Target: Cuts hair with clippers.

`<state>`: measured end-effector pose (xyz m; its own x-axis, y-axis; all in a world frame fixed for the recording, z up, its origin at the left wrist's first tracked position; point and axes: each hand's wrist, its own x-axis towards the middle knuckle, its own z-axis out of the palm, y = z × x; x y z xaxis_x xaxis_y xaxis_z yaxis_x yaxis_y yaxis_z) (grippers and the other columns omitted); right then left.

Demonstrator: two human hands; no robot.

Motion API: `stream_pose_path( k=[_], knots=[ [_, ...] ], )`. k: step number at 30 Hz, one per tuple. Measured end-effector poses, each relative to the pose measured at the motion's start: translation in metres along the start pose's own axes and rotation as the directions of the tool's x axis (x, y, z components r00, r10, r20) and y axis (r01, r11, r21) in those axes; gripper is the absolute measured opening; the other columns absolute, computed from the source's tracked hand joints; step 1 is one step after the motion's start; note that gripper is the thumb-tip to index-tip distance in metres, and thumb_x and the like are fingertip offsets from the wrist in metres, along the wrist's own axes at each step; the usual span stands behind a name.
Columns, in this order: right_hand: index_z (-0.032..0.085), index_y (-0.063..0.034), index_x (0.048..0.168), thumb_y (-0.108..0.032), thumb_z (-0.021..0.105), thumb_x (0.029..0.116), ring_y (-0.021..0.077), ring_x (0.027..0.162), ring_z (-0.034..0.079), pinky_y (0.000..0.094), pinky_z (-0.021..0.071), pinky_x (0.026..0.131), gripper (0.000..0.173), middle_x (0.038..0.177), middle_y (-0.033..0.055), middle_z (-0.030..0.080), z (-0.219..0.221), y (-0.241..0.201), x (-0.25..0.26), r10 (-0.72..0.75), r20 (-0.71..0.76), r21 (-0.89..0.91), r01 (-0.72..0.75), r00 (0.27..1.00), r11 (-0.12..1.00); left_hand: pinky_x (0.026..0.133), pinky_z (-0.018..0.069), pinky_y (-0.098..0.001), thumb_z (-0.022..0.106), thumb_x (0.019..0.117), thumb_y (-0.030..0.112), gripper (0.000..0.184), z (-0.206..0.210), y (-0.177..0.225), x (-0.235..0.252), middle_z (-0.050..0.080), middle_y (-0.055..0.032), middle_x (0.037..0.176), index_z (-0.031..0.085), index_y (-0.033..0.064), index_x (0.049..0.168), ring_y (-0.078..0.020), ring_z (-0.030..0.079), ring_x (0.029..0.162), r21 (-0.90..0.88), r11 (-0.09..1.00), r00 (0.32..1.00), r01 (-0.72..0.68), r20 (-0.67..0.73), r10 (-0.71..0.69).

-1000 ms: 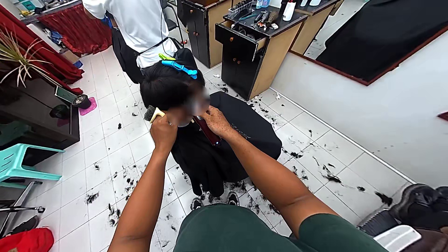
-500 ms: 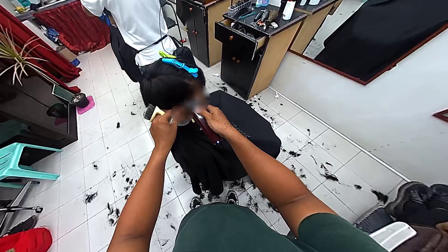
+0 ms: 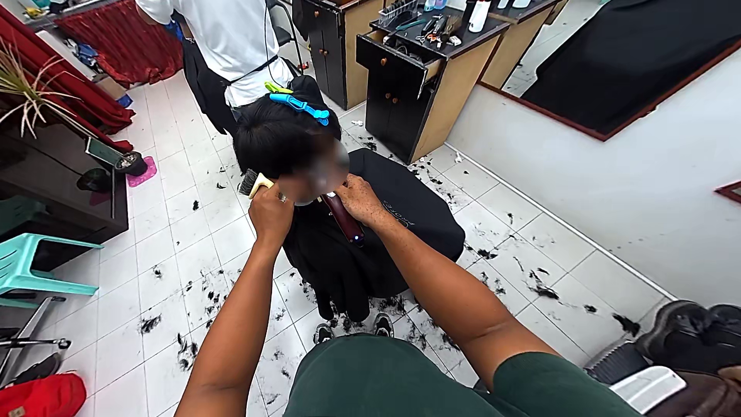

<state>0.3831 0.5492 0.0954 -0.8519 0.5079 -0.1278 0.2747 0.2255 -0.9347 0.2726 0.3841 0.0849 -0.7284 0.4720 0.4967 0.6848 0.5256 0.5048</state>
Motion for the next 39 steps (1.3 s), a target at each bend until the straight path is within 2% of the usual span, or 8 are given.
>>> stream_pose_path(
  k=[5, 10, 14, 18, 21, 27, 33, 39],
  knots=[
    [0.061, -0.0019, 0.123, -0.039, 0.051, 0.1077, 0.0229, 0.086, 0.068, 0.0443, 0.0568, 0.081, 0.041, 0.099, 0.0141, 0.068, 0.003, 0.011, -0.001, -0.124, -0.006, 0.143, 0.123, 0.992, 0.982, 0.082, 0.0521, -0.0593, 0.066, 0.1010, 0.029, 0.021, -0.001, 0.001, -0.001, 0.076, -0.0132, 0.104, 0.080, 0.0172, 0.112, -0.0347, 0.071, 0.095, -0.020, 1.000, 1.000, -0.001, -0.011, 0.001],
    [0.063, -0.0048, 0.119, -0.034, 0.042, 0.1105, 0.0178, 0.069, 0.066, 0.0349, 0.0602, 0.065, 0.037, 0.089, 0.0098, 0.067, -0.018, 0.049, -0.034, -0.069, 0.034, 0.437, 0.047, 0.997, 0.898, 0.087, 0.0578, -0.0418, 0.068, 0.0961, 0.011, 0.016, 0.003, -0.003, -0.029, 0.072, -0.0182, 0.103, 0.075, -0.0007, 0.104, -0.0243, 0.070, 0.095, -0.266, 0.862, 0.901, -0.432, -0.167, 0.400],
    [0.055, -0.0077, 0.124, -0.051, 0.021, 0.1111, 0.0185, 0.069, 0.064, 0.0315, 0.0574, 0.062, 0.056, 0.086, 0.0086, 0.064, -0.016, 0.067, -0.050, 0.139, 0.017, 0.700, -0.111, 0.990, 0.705, 0.058, 0.0537, -0.0215, 0.069, 0.0983, 0.014, 0.020, -0.015, 0.035, -0.008, 0.074, -0.0016, 0.088, 0.073, 0.0051, 0.116, -0.0039, 0.064, 0.064, -0.534, 0.840, 0.711, 0.096, 0.627, 0.317],
    [0.056, -0.0047, 0.122, -0.051, 0.027, 0.1110, 0.0179, 0.062, 0.063, 0.0297, 0.0563, 0.056, 0.055, 0.081, 0.0092, 0.062, -0.017, 0.070, -0.055, 0.221, 0.089, 0.668, -0.223, 0.971, 0.710, 0.050, 0.0494, -0.0182, 0.064, 0.1004, 0.013, 0.017, 0.006, 0.056, 0.018, 0.074, -0.0015, 0.087, 0.071, 0.0029, 0.113, -0.0020, 0.061, 0.059, -0.673, 0.711, 0.831, 0.202, 0.502, 0.239],
    [0.056, -0.0039, 0.116, -0.038, 0.030, 0.1129, 0.0174, 0.063, 0.063, 0.0295, 0.0566, 0.057, 0.043, 0.080, 0.0087, 0.062, -0.017, 0.072, -0.059, 0.221, 0.069, 0.695, -0.206, 0.973, 0.689, 0.049, 0.0456, -0.0196, 0.062, 0.1021, 0.012, 0.017, 0.015, 0.063, 0.020, 0.072, -0.0041, 0.089, 0.071, 0.0028, 0.113, -0.0047, 0.060, 0.061, -0.547, 0.740, 0.721, 0.392, 0.682, 0.123],
    [0.057, -0.0034, 0.124, -0.036, 0.038, 0.1121, 0.0208, 0.074, 0.067, 0.0384, 0.0600, 0.068, 0.040, 0.095, 0.0117, 0.065, -0.027, 0.058, -0.035, 0.162, -0.096, 0.631, -0.066, 0.982, 0.773, 0.042, 0.0453, -0.0167, 0.060, 0.0980, 0.009, 0.017, 0.027, 0.038, 0.000, 0.071, -0.0030, 0.083, 0.071, 0.0057, 0.111, -0.0035, 0.057, 0.053, -0.774, 0.490, 0.810, 0.401, 0.549, 0.205],
    [0.065, -0.0018, 0.118, -0.038, 0.068, 0.0992, 0.0240, 0.084, 0.068, 0.0469, 0.0555, 0.081, 0.041, 0.096, 0.0139, 0.070, -0.035, 0.010, -0.001, -0.048, -0.042, -0.030, 0.047, 0.998, 0.998, 0.084, 0.0593, -0.0475, 0.073, 0.0935, 0.016, 0.015, 0.008, 0.027, -0.022, 0.075, -0.0134, 0.104, 0.079, 0.0064, 0.103, -0.0257, 0.073, 0.096, -0.239, 0.893, 0.918, -0.382, 0.012, 0.396],
    [0.064, -0.0013, 0.116, -0.043, 0.065, 0.1003, 0.0247, 0.085, 0.067, 0.0466, 0.0540, 0.080, 0.044, 0.094, 0.0136, 0.068, -0.024, -0.005, 0.001, -0.034, -0.019, -0.128, 0.032, 0.999, 0.991, 0.085, 0.0541, -0.0539, 0.070, 0.0975, 0.025, 0.020, 0.010, 0.012, -0.004, 0.075, -0.0148, 0.107, 0.079, 0.0128, 0.111, -0.0323, 0.071, 0.099, -0.073, 0.991, 0.990, -0.110, -0.096, 0.103]
  ],
)
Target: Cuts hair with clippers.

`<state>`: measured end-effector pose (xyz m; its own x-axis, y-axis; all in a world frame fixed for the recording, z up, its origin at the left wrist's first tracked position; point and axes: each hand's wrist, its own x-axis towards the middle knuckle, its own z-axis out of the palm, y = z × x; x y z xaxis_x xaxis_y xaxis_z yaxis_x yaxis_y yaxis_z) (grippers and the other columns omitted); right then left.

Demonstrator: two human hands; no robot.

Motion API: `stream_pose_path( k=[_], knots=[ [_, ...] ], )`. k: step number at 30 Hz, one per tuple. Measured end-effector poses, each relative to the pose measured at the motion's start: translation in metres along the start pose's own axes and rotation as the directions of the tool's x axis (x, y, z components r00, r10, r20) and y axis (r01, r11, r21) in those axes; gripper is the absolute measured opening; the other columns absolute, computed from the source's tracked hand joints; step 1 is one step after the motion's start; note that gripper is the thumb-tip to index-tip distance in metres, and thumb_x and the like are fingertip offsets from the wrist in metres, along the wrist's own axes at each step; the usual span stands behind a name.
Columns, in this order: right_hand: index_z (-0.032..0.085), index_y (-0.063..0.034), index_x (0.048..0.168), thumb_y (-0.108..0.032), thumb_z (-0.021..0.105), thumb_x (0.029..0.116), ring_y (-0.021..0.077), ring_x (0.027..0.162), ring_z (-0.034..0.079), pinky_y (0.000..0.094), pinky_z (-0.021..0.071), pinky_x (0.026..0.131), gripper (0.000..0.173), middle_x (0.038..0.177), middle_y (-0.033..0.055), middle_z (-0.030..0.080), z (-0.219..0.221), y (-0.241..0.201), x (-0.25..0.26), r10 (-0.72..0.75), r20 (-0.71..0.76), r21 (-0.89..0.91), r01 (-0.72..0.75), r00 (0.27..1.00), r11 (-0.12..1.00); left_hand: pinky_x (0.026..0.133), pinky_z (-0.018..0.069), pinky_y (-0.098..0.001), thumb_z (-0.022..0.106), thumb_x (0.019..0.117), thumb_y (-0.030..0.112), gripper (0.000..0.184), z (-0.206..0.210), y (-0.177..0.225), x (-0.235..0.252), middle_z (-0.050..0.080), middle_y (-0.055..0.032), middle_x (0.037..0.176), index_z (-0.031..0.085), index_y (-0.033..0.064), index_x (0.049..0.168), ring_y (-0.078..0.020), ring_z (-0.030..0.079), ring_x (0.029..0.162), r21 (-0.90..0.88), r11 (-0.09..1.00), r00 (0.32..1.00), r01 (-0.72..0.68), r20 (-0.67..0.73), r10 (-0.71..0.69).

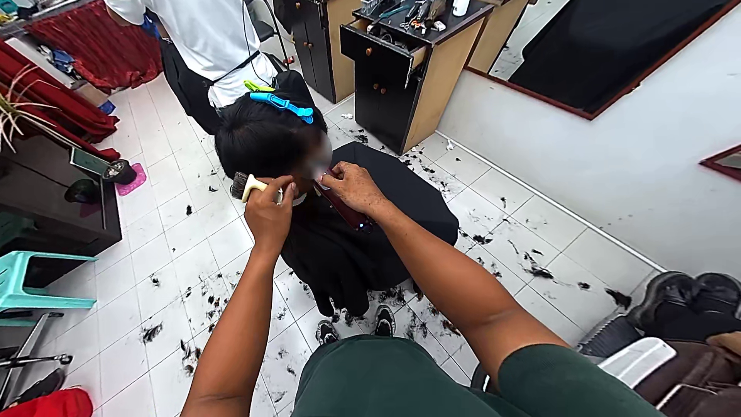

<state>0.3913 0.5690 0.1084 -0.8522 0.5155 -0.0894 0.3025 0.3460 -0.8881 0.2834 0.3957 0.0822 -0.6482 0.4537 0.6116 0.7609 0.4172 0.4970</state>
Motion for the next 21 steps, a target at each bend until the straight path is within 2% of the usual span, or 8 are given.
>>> stream_pose_path(
  k=[4, 8, 12, 16, 21],
  knots=[
    [0.063, -0.0021, 0.118, -0.042, 0.065, 0.1007, 0.0232, 0.083, 0.069, 0.0449, 0.0569, 0.079, 0.044, 0.094, 0.0131, 0.069, 0.0050, 0.0030, 0.0002, -0.041, -0.018, 0.037, 0.041, 0.999, 0.998, 0.090, 0.0516, -0.0524, 0.071, 0.0973, 0.028, 0.021, 0.0022, -0.0064, 0.0035, 0.075, -0.0137, 0.105, 0.080, 0.0139, 0.110, -0.0291, 0.070, 0.099, -0.057, 0.993, 0.995, 0.102, 0.022, -0.101],
    [0.064, -0.0003, 0.115, -0.043, 0.063, 0.1017, 0.0260, 0.087, 0.067, 0.0478, 0.0540, 0.082, 0.045, 0.096, 0.0148, 0.068, 0.0029, 0.0016, -0.0015, 0.007, -0.014, -0.002, -0.007, 1.000, 1.000, 0.089, 0.0513, -0.0522, 0.072, 0.0973, 0.028, 0.020, 0.0023, -0.0085, 0.0037, 0.075, -0.0124, 0.103, 0.080, 0.0146, 0.109, -0.0283, 0.069, 0.098, -0.054, 0.993, 0.994, 0.108, 0.034, -0.106],
    [0.063, -0.0022, 0.118, -0.041, 0.062, 0.1025, 0.0228, 0.083, 0.069, 0.0441, 0.0564, 0.079, 0.042, 0.094, 0.0126, 0.069, 0.0051, 0.0055, -0.0008, -0.052, -0.014, 0.055, 0.053, 0.999, 0.997, 0.090, 0.0509, -0.0527, 0.072, 0.0970, 0.027, 0.019, 0.0028, -0.0071, 0.0035, 0.075, -0.0128, 0.103, 0.080, 0.0143, 0.108, -0.0288, 0.069, 0.099, -0.060, 0.992, 0.993, 0.114, 0.039, -0.112],
    [0.064, 0.0002, 0.114, -0.043, 0.060, 0.1033, 0.0254, 0.085, 0.066, 0.0467, 0.0531, 0.080, 0.044, 0.095, 0.0148, 0.067, 0.0009, 0.0013, -0.0016, 0.014, -0.005, -0.003, -0.014, 1.000, 1.000, 0.090, 0.0502, -0.0537, 0.072, 0.0973, 0.028, 0.019, 0.0023, -0.0082, 0.0040, 0.076, -0.0111, 0.104, 0.081, 0.0153, 0.109, -0.0287, 0.069, 0.099, -0.053, 0.992, 0.992, 0.117, 0.052, -0.114],
    [0.063, -0.0015, 0.118, -0.040, 0.059, 0.1042, 0.0215, 0.081, 0.070, 0.0426, 0.0583, 0.078, 0.041, 0.094, 0.0126, 0.069, 0.0052, 0.0077, 0.0009, -0.038, -0.009, 0.109, 0.039, 0.999, 0.993, 0.089, 0.0508, -0.0539, 0.071, 0.0977, 0.028, 0.020, 0.0008, -0.0067, 0.0043, 0.076, -0.0116, 0.104, 0.080, 0.0155, 0.109, -0.0296, 0.069, 0.099, -0.044, 0.989, 0.987, 0.142, 0.077, -0.139]
  ],
)
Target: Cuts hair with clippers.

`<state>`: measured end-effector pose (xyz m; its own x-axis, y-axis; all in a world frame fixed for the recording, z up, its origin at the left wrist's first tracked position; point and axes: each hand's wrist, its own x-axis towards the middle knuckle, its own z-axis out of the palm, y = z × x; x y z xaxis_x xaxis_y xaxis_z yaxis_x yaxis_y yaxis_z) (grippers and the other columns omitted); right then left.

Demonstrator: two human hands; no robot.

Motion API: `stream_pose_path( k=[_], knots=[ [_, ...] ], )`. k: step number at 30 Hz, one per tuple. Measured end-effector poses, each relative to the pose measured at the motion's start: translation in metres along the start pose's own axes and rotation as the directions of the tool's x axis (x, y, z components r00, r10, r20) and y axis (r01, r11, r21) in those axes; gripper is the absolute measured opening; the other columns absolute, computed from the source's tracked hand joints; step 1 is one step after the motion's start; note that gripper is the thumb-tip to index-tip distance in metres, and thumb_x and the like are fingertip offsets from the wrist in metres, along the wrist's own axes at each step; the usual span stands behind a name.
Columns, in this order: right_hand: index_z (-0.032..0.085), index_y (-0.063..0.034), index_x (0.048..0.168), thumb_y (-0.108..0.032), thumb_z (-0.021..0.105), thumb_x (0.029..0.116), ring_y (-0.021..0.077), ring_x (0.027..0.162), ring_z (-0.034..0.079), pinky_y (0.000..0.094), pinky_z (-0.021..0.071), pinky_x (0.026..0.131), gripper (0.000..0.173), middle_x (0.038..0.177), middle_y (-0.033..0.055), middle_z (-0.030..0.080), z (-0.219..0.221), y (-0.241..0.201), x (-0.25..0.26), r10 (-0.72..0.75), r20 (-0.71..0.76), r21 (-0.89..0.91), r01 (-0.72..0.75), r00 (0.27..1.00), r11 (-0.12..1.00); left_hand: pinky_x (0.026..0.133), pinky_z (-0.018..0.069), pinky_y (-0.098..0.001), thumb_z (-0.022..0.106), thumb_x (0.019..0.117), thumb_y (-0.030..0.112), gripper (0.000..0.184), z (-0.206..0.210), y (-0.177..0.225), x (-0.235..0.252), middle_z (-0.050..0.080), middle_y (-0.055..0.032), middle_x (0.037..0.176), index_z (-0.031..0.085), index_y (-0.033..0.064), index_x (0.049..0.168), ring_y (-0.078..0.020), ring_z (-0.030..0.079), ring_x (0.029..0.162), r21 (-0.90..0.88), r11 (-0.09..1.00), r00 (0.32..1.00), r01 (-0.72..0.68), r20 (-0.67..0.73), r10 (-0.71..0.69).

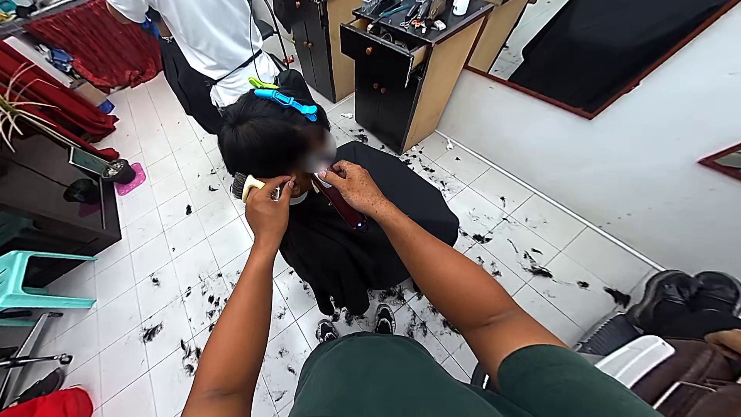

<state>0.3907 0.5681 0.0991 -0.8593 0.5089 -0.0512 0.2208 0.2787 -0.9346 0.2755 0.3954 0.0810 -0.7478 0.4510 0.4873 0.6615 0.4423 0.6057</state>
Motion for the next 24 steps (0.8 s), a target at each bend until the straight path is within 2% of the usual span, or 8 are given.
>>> stream_pose_path(
  k=[4, 6, 8, 13, 16, 21, 24],
  knots=[
    [0.065, -0.0004, 0.110, -0.043, 0.057, 0.1047, 0.0226, 0.081, 0.067, 0.0439, 0.0552, 0.077, 0.043, 0.091, 0.0131, 0.068, -0.003, -0.005, -0.002, 0.070, 0.003, -0.054, -0.070, 0.998, 0.996, 0.090, 0.0505, -0.0548, 0.071, 0.0976, 0.029, 0.020, -0.001, 0.001, 0.000, 0.076, -0.0111, 0.104, 0.080, 0.0157, 0.109, -0.0300, 0.069, 0.099, 0.001, 1.000, 1.000, 0.005, 0.002, -0.005],
    [0.064, -0.0005, 0.114, -0.042, 0.057, 0.1049, 0.0232, 0.083, 0.067, 0.0447, 0.0543, 0.079, 0.043, 0.094, 0.0136, 0.067, -0.003, -0.003, 0.000, 0.043, 0.005, -0.034, -0.043, 0.999, 0.998, 0.089, 0.0506, -0.0548, 0.071, 0.0978, 0.029, 0.020, -0.001, 0.001, 0.000, 0.076, -0.0110, 0.104, 0.080, 0.0160, 0.109, -0.0294, 0.069, 0.099, 0.001, 1.000, 1.000, 0.008, 0.006, -0.008],
    [0.063, -0.0019, 0.117, -0.041, 0.058, 0.1048, 0.0213, 0.082, 0.069, 0.0426, 0.0575, 0.079, 0.041, 0.094, 0.0124, 0.069, -0.001, 0.001, 0.001, 0.007, 0.010, 0.005, -0.007, 1.000, 1.000, 0.089, 0.0510, -0.0538, 0.071, 0.0978, 0.028, 0.019, 0.000, 0.000, 0.000, 0.076, -0.0108, 0.104, 0.080, 0.0161, 0.109, -0.0284, 0.069, 0.099, -0.004, 1.000, 1.000, 0.009, 0.005, -0.009],
    [0.064, -0.0009, 0.108, -0.044, 0.055, 0.1054, 0.0228, 0.076, 0.068, 0.0440, 0.0565, 0.074, 0.044, 0.088, 0.0131, 0.068, -0.003, -0.003, -0.001, 0.094, 0.017, -0.050, -0.093, 0.995, 0.994, 0.089, 0.0501, -0.0538, 0.070, 0.0983, 0.029, 0.020, -0.001, -0.001, 0.001, 0.076, -0.0105, 0.104, 0.080, 0.0165, 0.110, -0.0289, 0.069, 0.099, 0.005, 1.000, 1.000, 0.014, 0.015, -0.014],
    [0.063, -0.0019, 0.116, -0.041, 0.058, 0.1047, 0.0219, 0.081, 0.069, 0.0431, 0.0574, 0.078, 0.041, 0.093, 0.0124, 0.069, 0.002, 0.000, -0.001, 0.023, 0.020, -0.010, -0.022, 1.000, 1.000, 0.090, 0.0502, -0.0543, 0.070, 0.0985, 0.029, 0.019, -0.001, -0.002, 0.001, 0.076, -0.0110, 0.103, 0.080, 0.0164, 0.110, -0.0291, 0.069, 0.099, 0.006, 1.000, 1.000, 0.019, 0.017, -0.019],
    [0.065, -0.0004, 0.109, -0.044, 0.060, 0.1031, 0.0250, 0.083, 0.067, 0.0469, 0.0541, 0.079, 0.044, 0.092, 0.0141, 0.067, 0.008, -0.003, -0.004, 0.059, 0.013, -0.092, -0.057, 0.998, 0.994, 0.090, 0.0499, -0.0547, 0.070, 0.0984, 0.029, 0.019, -0.001, -0.002, 0.001, 0.075, -0.0120, 0.104, 0.080, 0.0160, 0.109, -0.0299, 0.069, 0.100, 0.000, 1.000, 1.000, 0.022, 0.014, -0.022],
    [0.063, -0.0015, 0.119, -0.040, 0.058, 0.1051, 0.0233, 0.086, 0.069, 0.0446, 0.0562, 0.082, 0.041, 0.096, 0.0137, 0.069, 0.016, 0.003, -0.004, -0.012, 0.006, 0.015, 0.012, 1.000, 1.000, 0.091, 0.0499, -0.0543, 0.070, 0.0985, 0.029, 0.019, -0.001, -0.003, 0.001, 0.075, -0.0115, 0.103, 0.080, 0.0166, 0.110, -0.0291, 0.069, 0.100, 0.000, 1.000, 1.000, 0.026, 0.013, -0.026]
  ],
)
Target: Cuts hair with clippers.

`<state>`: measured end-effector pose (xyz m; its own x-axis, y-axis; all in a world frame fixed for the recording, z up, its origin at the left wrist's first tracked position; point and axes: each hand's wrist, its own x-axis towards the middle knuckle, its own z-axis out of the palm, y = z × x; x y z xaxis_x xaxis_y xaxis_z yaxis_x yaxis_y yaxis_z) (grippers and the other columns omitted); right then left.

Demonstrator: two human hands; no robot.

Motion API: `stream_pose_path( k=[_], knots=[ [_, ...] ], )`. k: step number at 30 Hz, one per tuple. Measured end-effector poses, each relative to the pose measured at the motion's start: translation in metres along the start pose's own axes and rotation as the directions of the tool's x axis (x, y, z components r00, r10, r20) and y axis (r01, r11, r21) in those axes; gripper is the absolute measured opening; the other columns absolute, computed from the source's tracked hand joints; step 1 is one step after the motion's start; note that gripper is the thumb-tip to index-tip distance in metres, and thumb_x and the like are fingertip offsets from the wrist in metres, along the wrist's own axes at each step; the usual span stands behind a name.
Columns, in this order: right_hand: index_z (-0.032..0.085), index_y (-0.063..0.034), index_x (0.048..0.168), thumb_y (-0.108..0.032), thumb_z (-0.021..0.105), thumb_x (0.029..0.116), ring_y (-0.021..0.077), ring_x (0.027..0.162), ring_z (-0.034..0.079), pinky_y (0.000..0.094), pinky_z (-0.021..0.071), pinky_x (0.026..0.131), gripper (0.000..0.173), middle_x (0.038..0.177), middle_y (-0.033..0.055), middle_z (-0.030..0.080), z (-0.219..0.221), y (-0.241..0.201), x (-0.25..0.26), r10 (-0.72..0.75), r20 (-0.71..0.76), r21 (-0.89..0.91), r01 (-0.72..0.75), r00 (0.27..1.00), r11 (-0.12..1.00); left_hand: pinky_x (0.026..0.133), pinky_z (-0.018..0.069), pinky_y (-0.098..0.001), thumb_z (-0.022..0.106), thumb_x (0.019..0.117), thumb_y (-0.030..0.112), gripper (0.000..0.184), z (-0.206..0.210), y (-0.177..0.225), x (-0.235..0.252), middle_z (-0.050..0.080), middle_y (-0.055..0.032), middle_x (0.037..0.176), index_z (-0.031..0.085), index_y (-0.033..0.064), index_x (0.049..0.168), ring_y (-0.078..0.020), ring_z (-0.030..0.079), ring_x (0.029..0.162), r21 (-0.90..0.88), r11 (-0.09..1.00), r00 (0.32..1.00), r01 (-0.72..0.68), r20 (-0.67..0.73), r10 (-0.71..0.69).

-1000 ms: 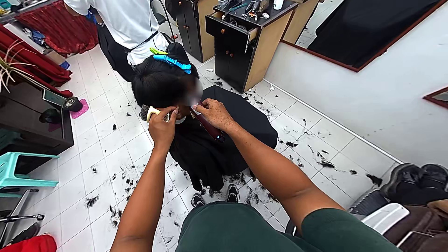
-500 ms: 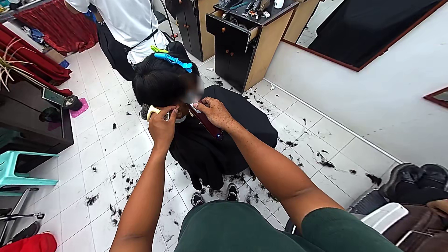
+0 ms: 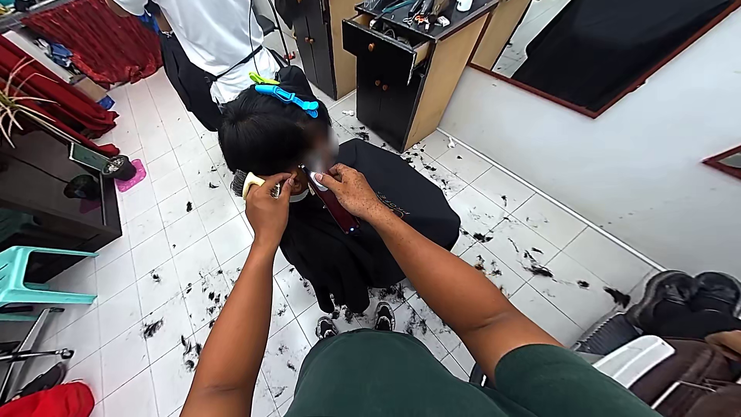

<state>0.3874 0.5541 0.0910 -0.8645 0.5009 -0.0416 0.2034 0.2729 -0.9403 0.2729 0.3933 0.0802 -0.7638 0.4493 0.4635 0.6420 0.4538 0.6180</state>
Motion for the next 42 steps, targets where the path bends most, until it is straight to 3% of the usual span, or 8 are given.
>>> stream_pose_path(
  k=[4, 9, 16, 28, 31, 34, 38, 42],
  knots=[
    [0.058, -0.0028, 0.125, -0.036, 0.047, 0.1095, 0.0186, 0.076, 0.066, 0.0358, 0.0584, 0.070, 0.038, 0.096, 0.0116, 0.066, 0.011, 0.012, -0.014, 0.026, 0.139, 0.312, -0.069, 0.990, 0.948, 0.091, 0.0505, -0.0530, 0.070, 0.0983, 0.028, 0.019, 0.000, -0.003, 0.000, 0.076, -0.0100, 0.104, 0.080, 0.0164, 0.109, -0.0276, 0.069, 0.100, -0.010, 1.000, 1.000, -0.011, -0.011, 0.011],
    [0.054, -0.0020, 0.128, -0.007, 0.073, 0.0937, 0.0150, 0.061, 0.061, 0.0288, 0.0568, 0.057, 0.039, 0.089, 0.0106, 0.063, 0.021, 0.007, -0.026, 0.114, 0.280, 0.399, -0.223, 0.953, 0.889, 0.092, 0.0501, -0.0554, 0.070, 0.0981, 0.028, 0.020, 0.001, -0.008, -0.001, 0.076, -0.0122, 0.104, 0.080, 0.0140, 0.109, -0.0301, 0.069, 0.100, -0.042, 0.999, 1.000, 0.002, -0.009, -0.003],
    [0.062, -0.0016, 0.113, -0.046, 0.038, 0.1106, 0.0191, 0.065, 0.067, 0.0338, 0.0600, 0.060, 0.051, 0.086, 0.0109, 0.067, 0.025, -0.014, -0.012, 0.161, 0.324, 0.511, -0.316, 0.932, 0.799, 0.094, 0.0510, -0.0507, 0.069, 0.0972, 0.016, 0.017, 0.008, -0.013, -0.004, 0.075, -0.0152, 0.105, 0.079, 0.0072, 0.108, -0.0292, 0.069, 0.102, -0.058, 0.998, 0.994, -0.015, -0.111, 0.009],
    [0.061, -0.0011, 0.114, -0.042, 0.032, 0.1127, 0.0191, 0.066, 0.067, 0.0341, 0.0603, 0.061, 0.050, 0.088, 0.0111, 0.065, 0.026, -0.015, -0.006, 0.117, 0.284, 0.519, -0.255, 0.952, 0.816, 0.095, 0.0506, -0.0489, 0.070, 0.0966, 0.016, 0.017, 0.007, -0.015, -0.002, 0.075, -0.0156, 0.106, 0.079, 0.0061, 0.108, -0.0286, 0.069, 0.102, -0.074, 0.997, 0.995, -0.006, -0.103, -0.001],
    [0.054, -0.0021, 0.127, -0.031, 0.045, 0.1097, 0.0169, 0.075, 0.066, 0.0334, 0.0597, 0.070, 0.035, 0.097, 0.0098, 0.065, 0.023, -0.004, -0.010, -0.036, 0.353, 0.509, -0.160, 0.935, 0.846, 0.095, 0.0507, -0.0499, 0.071, 0.0957, 0.015, 0.017, 0.008, -0.015, -0.002, 0.075, -0.0146, 0.105, 0.079, 0.0075, 0.108, -0.0286, 0.069, 0.102, -0.082, 0.997, 0.996, 0.005, -0.093, -0.013],
    [0.051, -0.0022, 0.131, -0.003, 0.078, 0.0835, 0.0154, 0.062, 0.062, 0.0293, 0.0566, 0.060, 0.054, 0.086, 0.0112, 0.064, 0.020, 0.006, -0.022, -0.032, 0.407, 0.341, -0.119, 0.913, 0.933, 0.096, 0.0489, -0.0498, 0.073, 0.0963, 0.024, 0.016, 0.005, -0.014, -0.001, 0.075, -0.0105, 0.105, 0.080, 0.0127, 0.106, -0.0258, 0.068, 0.103, -0.094, 0.995, 0.997, 0.017, -0.070, -0.024],
    [0.057, 0.0010, 0.119, -0.012, 0.070, 0.0969, 0.0158, 0.056, 0.061, 0.0287, 0.0559, 0.055, 0.028, 0.077, 0.0104, 0.064, 0.026, 0.009, -0.023, 0.046, 0.303, 0.286, -0.137, 0.952, 0.948, 0.095, 0.0502, -0.0516, 0.072, 0.0971, 0.023, 0.017, 0.004, -0.013, -0.003, 0.076, -0.0115, 0.105, 0.080, 0.0112, 0.107, -0.0265, 0.069, 0.103, -0.111, 0.994, 0.998, 0.009, -0.054, -0.015],
    [0.061, 0.0013, 0.115, -0.031, 0.065, 0.1016, 0.0170, 0.060, 0.063, 0.0322, 0.0576, 0.058, 0.036, 0.083, 0.0106, 0.065, 0.029, -0.003, -0.013, 0.080, 0.224, 0.347, -0.156, 0.971, 0.925, 0.093, 0.0509, -0.0506, 0.071, 0.0971, 0.021, 0.017, 0.005, -0.014, -0.004, 0.075, -0.0124, 0.104, 0.080, 0.0101, 0.107, -0.0275, 0.069, 0.101, -0.106, 0.994, 0.997, -0.008, -0.071, 0.001]
  ],
)
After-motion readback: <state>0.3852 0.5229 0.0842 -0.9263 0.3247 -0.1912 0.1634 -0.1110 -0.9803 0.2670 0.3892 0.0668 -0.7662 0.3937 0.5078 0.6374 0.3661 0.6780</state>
